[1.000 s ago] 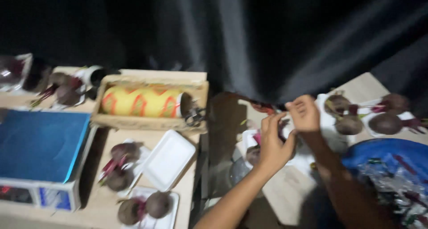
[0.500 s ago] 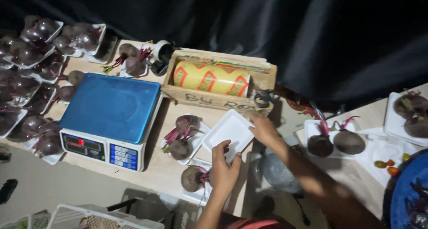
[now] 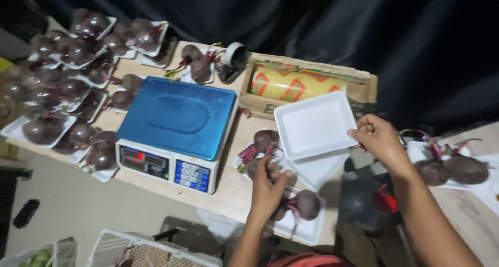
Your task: The person weighs several beets on a digital scale and then wraps a single beet in plastic film.
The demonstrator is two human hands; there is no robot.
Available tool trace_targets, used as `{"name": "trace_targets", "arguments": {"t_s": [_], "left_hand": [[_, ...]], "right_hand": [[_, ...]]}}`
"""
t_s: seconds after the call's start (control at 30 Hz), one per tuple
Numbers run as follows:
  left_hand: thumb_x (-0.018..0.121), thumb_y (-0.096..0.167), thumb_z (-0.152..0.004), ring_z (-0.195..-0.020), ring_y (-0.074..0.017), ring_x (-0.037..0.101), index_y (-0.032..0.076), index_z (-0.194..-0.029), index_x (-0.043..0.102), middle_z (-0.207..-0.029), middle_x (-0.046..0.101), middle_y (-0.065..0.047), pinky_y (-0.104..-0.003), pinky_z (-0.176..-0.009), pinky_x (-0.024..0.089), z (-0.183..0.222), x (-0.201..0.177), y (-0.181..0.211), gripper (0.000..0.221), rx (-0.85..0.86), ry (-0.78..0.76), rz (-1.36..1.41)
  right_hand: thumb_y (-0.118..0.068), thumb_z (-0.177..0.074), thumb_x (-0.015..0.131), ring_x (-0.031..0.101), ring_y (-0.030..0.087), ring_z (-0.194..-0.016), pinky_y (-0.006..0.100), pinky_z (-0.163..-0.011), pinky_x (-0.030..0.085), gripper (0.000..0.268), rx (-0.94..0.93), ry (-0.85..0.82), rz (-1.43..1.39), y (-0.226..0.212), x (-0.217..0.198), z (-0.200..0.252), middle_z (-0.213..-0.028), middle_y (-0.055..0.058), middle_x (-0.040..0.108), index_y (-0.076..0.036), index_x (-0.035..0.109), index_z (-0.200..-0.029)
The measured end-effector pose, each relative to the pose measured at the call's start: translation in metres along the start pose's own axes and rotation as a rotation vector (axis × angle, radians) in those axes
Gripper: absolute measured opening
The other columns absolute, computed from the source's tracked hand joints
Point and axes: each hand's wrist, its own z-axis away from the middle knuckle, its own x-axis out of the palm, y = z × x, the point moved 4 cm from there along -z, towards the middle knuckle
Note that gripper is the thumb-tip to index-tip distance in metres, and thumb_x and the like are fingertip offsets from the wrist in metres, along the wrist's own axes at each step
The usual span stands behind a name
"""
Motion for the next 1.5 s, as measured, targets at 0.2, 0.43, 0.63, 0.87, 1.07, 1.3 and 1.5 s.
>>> {"name": "trace_targets", "arguments": {"t_s": [0.2,0.43,0.63,0.87,1.07,1.3,1.5], "left_hand": [[0.065,0.009,-0.093,-0.055,-0.0184,0.072,0.004,-0.119,0.06,-0.076,0.07,-0.012,-0.025,-0.05,0.056,-0.047,-0.094,-0.04,0.027,0.143,0.217,0.227],[0.062,0.015,-0.09,-0.101,-0.0441,0.07,-0.002,-0.118,0.069,-0.101,0.072,-0.027,-0.051,-0.086,0.056,-0.157,-0.29,-0.07,0.033,0.171,0.656,-0.345],[0.057,0.018,-0.088,-0.103,-0.0429,0.07,0.004,-0.117,0.07,-0.101,0.073,-0.022,-0.053,-0.09,0.055,-0.248,-0.35,-0.111,0.035,0.114,0.643,-0.46],[0.067,0.034,-0.094,-0.11,-0.0481,0.067,-0.001,-0.138,0.05,-0.11,0.07,-0.031,-0.057,-0.096,0.052,-0.163,-0.336,-0.085,0.059,0.108,0.712,-0.32],[0.064,0.034,-0.093,-0.114,-0.0446,0.066,0.005,-0.139,0.053,-0.109,0.072,-0.026,-0.056,-0.097,0.052,-0.008,-0.27,-0.156,0.056,-0.175,0.53,-0.139],[0.064,0.037,-0.092,-0.107,-0.0378,0.072,0.012,-0.132,0.06,-0.1,0.075,-0.018,-0.051,-0.087,0.059,0.15,-0.162,-0.372,0.048,-0.559,0.349,-0.29],[0.06,0.023,-0.095,-0.117,-0.0419,0.066,0.005,-0.131,0.062,-0.117,0.068,-0.023,-0.053,-0.096,0.055,0.276,-0.144,-0.374,0.04,-0.689,0.433,-0.298]], "right_hand": [[-0.007,-0.091,0.074,0.07,0.029,-0.064,0.039,-0.051,0.064,0.039,0.088,-0.159,-0.253,0.023,0.155,0.01,-0.094,0.023,0.059,0.01,0.055,-0.121],[-0.013,-0.094,0.071,0.073,0.022,-0.069,0.029,-0.052,0.064,0.039,0.087,-0.389,-0.226,-0.034,0.269,0.066,-0.099,0.023,0.071,0.003,0.06,-0.128],[-0.003,-0.09,0.07,0.066,0.019,-0.051,0.025,-0.042,0.058,0.035,0.11,-0.501,-0.211,-0.039,0.311,0.1,-0.072,0.016,0.067,0.001,0.063,-0.125],[-0.005,-0.093,0.068,0.065,0.018,-0.07,0.026,-0.054,0.052,0.033,0.233,-0.598,-0.172,-0.07,0.323,0.147,-0.085,0.014,0.068,0.003,0.066,-0.125],[-0.01,-0.092,0.071,0.066,0.018,-0.066,0.029,-0.054,0.053,0.029,0.245,-0.779,-0.131,-0.002,0.335,0.185,-0.076,0.013,0.069,0.001,0.07,-0.118],[-0.005,-0.093,0.07,0.065,0.019,-0.068,0.031,-0.056,0.059,0.023,0.195,-0.963,-0.019,0.044,0.317,0.263,-0.076,0.009,0.061,0.003,0.07,-0.115],[-0.014,-0.094,0.071,0.07,0.02,-0.069,0.032,-0.059,0.058,0.03,0.251,-1.086,0.152,0.103,0.302,0.302,-0.077,0.011,0.066,-0.001,0.069,-0.12]]}}
